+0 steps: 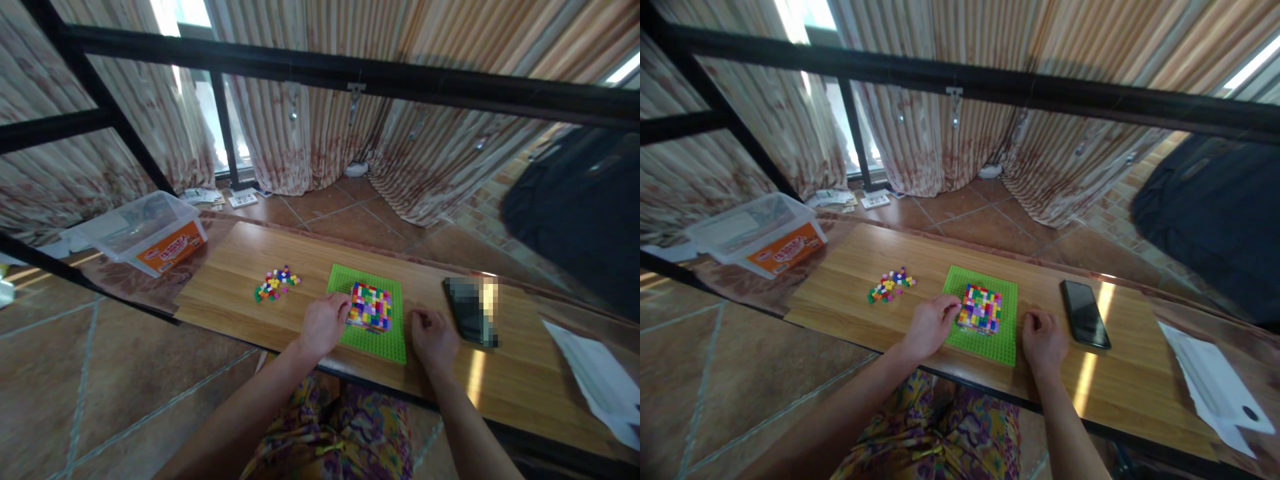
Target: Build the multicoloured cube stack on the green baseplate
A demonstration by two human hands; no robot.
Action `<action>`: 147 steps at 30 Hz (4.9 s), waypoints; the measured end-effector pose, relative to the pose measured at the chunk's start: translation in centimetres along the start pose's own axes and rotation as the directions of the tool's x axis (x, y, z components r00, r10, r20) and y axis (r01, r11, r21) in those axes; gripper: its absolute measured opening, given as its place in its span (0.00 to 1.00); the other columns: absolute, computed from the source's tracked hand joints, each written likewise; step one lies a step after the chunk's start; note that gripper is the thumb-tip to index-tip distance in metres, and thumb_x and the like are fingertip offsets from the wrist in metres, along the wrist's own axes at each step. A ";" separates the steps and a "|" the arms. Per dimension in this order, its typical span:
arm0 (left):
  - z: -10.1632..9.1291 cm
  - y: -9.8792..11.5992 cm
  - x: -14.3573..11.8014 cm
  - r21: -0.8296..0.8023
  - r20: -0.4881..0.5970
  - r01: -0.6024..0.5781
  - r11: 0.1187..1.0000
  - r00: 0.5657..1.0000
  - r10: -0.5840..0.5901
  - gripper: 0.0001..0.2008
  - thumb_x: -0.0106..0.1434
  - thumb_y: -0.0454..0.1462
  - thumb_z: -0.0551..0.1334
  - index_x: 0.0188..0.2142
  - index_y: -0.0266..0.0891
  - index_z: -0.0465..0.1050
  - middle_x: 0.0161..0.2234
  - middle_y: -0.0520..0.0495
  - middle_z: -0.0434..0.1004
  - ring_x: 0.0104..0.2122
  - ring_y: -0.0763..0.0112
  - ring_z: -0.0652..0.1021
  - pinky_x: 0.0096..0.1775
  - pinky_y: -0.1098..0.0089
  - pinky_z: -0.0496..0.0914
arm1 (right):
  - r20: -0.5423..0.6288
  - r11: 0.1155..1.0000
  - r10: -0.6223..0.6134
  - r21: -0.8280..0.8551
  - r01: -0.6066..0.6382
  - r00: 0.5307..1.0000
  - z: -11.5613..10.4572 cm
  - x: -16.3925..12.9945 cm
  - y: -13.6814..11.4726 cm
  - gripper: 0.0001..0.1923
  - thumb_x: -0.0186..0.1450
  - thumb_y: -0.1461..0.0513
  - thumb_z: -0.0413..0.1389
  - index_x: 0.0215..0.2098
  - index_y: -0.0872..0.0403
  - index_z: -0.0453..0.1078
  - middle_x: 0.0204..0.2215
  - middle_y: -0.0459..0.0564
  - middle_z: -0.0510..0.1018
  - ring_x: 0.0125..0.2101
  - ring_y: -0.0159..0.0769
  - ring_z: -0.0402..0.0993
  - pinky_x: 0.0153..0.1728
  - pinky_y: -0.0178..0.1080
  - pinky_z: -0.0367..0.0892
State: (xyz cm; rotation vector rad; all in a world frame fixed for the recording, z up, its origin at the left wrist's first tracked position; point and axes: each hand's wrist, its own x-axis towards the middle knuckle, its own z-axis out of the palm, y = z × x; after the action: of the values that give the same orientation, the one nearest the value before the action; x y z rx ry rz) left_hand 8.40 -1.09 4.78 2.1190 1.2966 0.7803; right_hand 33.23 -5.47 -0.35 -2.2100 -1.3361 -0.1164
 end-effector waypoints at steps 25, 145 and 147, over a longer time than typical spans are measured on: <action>0.2 0.8 0.8 -0.179 -0.019 0.028 0.983 0.999 -0.032 0.08 0.63 0.34 0.55 0.37 0.40 0.73 0.36 0.49 0.78 0.36 0.70 0.76 0.40 0.69 0.69 | 0.011 1.000 0.012 0.007 -0.012 1.000 -0.1 0.0 -0.1 0.19 0.61 0.53 0.46 0.34 0.55 0.75 0.31 0.52 0.72 0.28 0.34 0.64 0.29 0.36 0.54; 0.5 1.0 -2.8 0.200 -0.046 -0.205 0.958 0.975 0.218 0.20 0.63 0.33 0.54 0.54 0.40 0.65 0.48 0.42 0.70 0.47 0.61 0.69 0.49 0.59 0.64 | 0.020 1.000 0.017 0.000 -0.017 1.000 -0.2 -0.1 -0.2 0.18 0.61 0.54 0.46 0.35 0.55 0.75 0.31 0.51 0.73 0.28 0.34 0.64 0.28 0.36 0.54; -0.1 -0.1 -3.2 0.182 -0.107 -0.149 0.972 0.980 0.170 0.19 0.63 0.33 0.54 0.54 0.40 0.65 0.48 0.42 0.70 0.47 0.61 0.69 0.50 0.60 0.64 | 0.020 1.000 0.017 -0.005 -0.017 1.000 -0.3 -0.1 -0.1 0.19 0.61 0.54 0.46 0.35 0.55 0.75 0.31 0.51 0.72 0.28 0.34 0.64 0.28 0.36 0.53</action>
State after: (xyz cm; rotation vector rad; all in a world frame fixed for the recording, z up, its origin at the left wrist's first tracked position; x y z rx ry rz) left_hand 7.11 -3.96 4.16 2.3700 1.3094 0.9054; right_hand 33.11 -5.65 -0.13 -2.2316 -1.3291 -0.0923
